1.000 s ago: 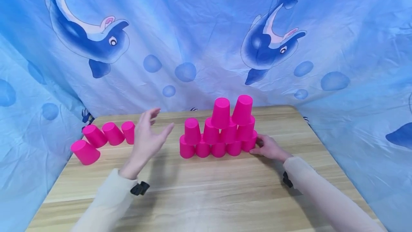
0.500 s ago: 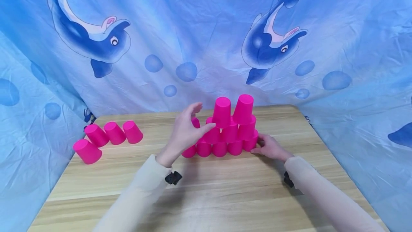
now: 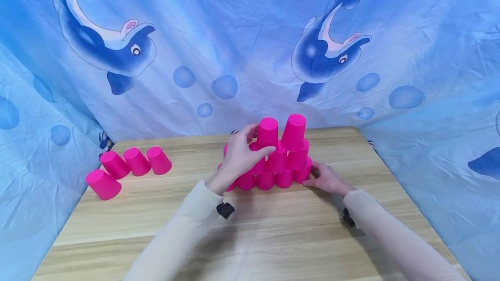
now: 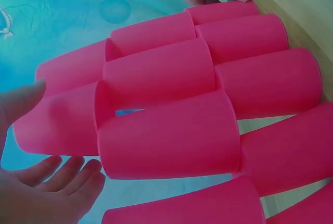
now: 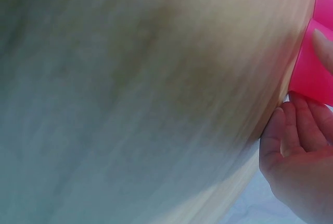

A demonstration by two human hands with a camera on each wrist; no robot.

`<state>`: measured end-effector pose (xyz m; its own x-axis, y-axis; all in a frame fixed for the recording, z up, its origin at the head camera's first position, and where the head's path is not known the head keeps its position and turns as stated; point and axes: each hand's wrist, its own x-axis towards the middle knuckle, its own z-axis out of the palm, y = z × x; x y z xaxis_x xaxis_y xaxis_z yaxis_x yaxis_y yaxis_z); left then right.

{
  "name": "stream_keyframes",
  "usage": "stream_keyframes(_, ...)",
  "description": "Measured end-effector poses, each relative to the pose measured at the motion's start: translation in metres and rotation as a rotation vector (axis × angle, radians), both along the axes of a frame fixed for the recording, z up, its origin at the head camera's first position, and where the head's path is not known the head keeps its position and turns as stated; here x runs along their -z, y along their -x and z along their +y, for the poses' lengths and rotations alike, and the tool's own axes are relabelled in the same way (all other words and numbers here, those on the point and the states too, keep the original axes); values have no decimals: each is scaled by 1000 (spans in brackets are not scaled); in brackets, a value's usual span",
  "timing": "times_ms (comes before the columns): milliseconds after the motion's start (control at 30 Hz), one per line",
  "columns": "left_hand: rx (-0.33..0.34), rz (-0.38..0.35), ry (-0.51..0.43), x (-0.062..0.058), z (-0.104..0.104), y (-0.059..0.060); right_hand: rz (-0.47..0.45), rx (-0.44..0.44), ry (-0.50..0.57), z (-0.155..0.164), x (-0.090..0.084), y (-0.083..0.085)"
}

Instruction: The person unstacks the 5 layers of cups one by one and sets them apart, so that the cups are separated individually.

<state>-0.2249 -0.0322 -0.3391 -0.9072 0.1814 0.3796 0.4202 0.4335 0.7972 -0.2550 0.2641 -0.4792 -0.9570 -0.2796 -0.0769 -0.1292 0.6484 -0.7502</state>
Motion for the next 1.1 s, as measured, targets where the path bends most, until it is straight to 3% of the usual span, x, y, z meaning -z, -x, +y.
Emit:
stream_keyframes(333, 24, 43, 8, 2, 2, 5, 12, -16, 23, -3, 1, 0)
stream_keyframes(567, 21, 75, -54, -3, -5, 3, 12, -8, 3, -2, 2, 2)
stream_keyframes(767, 46, 129, -137, -12, -26, -1, 35, -26, 24, -1, 2, 1)
stream_keyframes(1100, -40, 120, -261, -12, -78, -5, 38, -32, 14, 2, 5, 0)
